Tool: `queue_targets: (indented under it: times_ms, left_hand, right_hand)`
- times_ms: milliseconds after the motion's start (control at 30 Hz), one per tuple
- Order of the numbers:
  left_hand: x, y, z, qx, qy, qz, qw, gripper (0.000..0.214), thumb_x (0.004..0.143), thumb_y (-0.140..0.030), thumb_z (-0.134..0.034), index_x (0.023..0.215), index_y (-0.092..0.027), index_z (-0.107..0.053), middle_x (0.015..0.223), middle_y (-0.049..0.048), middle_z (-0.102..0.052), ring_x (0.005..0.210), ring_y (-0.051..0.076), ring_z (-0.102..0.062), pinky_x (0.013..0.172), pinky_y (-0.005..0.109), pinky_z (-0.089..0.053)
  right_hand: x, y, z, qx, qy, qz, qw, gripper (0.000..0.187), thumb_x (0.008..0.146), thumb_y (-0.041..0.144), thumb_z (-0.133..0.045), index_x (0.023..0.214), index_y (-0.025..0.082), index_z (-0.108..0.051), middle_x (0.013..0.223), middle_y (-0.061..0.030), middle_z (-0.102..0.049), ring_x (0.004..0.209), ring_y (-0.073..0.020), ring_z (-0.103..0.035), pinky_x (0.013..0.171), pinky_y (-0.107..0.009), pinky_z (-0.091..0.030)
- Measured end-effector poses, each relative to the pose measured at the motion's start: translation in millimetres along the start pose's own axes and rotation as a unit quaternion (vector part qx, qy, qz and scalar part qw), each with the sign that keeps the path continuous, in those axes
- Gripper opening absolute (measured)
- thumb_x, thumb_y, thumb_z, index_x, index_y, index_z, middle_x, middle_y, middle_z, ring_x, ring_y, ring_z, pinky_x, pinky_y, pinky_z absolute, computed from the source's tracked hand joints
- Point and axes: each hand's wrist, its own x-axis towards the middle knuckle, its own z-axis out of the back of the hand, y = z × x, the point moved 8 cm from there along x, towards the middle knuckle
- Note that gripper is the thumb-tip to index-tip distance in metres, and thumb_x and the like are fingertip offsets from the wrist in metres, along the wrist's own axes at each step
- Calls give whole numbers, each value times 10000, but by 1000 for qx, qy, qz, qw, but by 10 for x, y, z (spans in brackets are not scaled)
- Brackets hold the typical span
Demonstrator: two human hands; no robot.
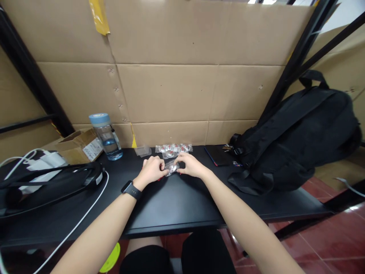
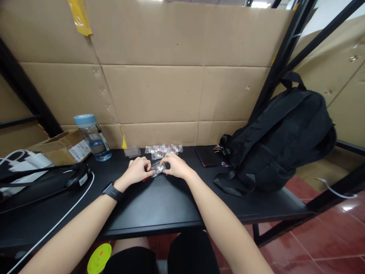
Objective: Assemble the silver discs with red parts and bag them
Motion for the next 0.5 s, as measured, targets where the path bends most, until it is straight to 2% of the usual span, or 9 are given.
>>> queue_targets:
  times_ms: [100,200,333,400,500]
  left_hand:
    - [-10,-3,-37,0,-4,-22,1000,166,804,-385,-698,910,-258,-699,1009,46,-644,1025,270,-545,833,379,-380]
    - [-29,-39,-87,-3,9,-52,999,232,877,-388,-622,1060,-296,-730,1131,66,-628,1103,287,-507,869,414,-383]
    - [-41,-74,-92,10,10,-72,997,334,872,-549,-623,1051,-304,-764,1161,75,-639,1124,308,-486,901,453,-375]
    - [-29,-65,-62,21,-4,-61,998,282,866,-509,-648,970,-282,-778,1148,74,-658,1118,308,-493,906,456,-376]
    - [10,1,-22,9,-21,-10,1000,234,920,-393,-593,880,-263,-783,1134,63,-692,1108,298,-519,910,457,-387]
  right_hand:
    - [-3,26,-103,-28,26,2,999,394,757,202,-775,1145,242,-721,1192,-84,-606,1132,-256,-524,977,-378,-416]
    - [3,-69,-220,-64,64,-49,995,392,809,272,-733,1200,268,-718,1412,-118,-512,1277,-351,-421,1023,-520,-378]
    - [26,-137,-286,-69,103,-74,990,314,899,348,-660,1201,301,-731,1505,-111,-457,1353,-387,-352,1028,-596,-351]
    - [39,-147,-251,-50,96,-80,991,264,947,413,-606,1124,296,-763,1501,-95,-476,1365,-379,-355,1041,-613,-340]
    - [35,-198,-177,0,63,-102,993,362,997,500,-510,991,277,-795,1457,-76,-535,1358,-356,-390,1072,-621,-321]
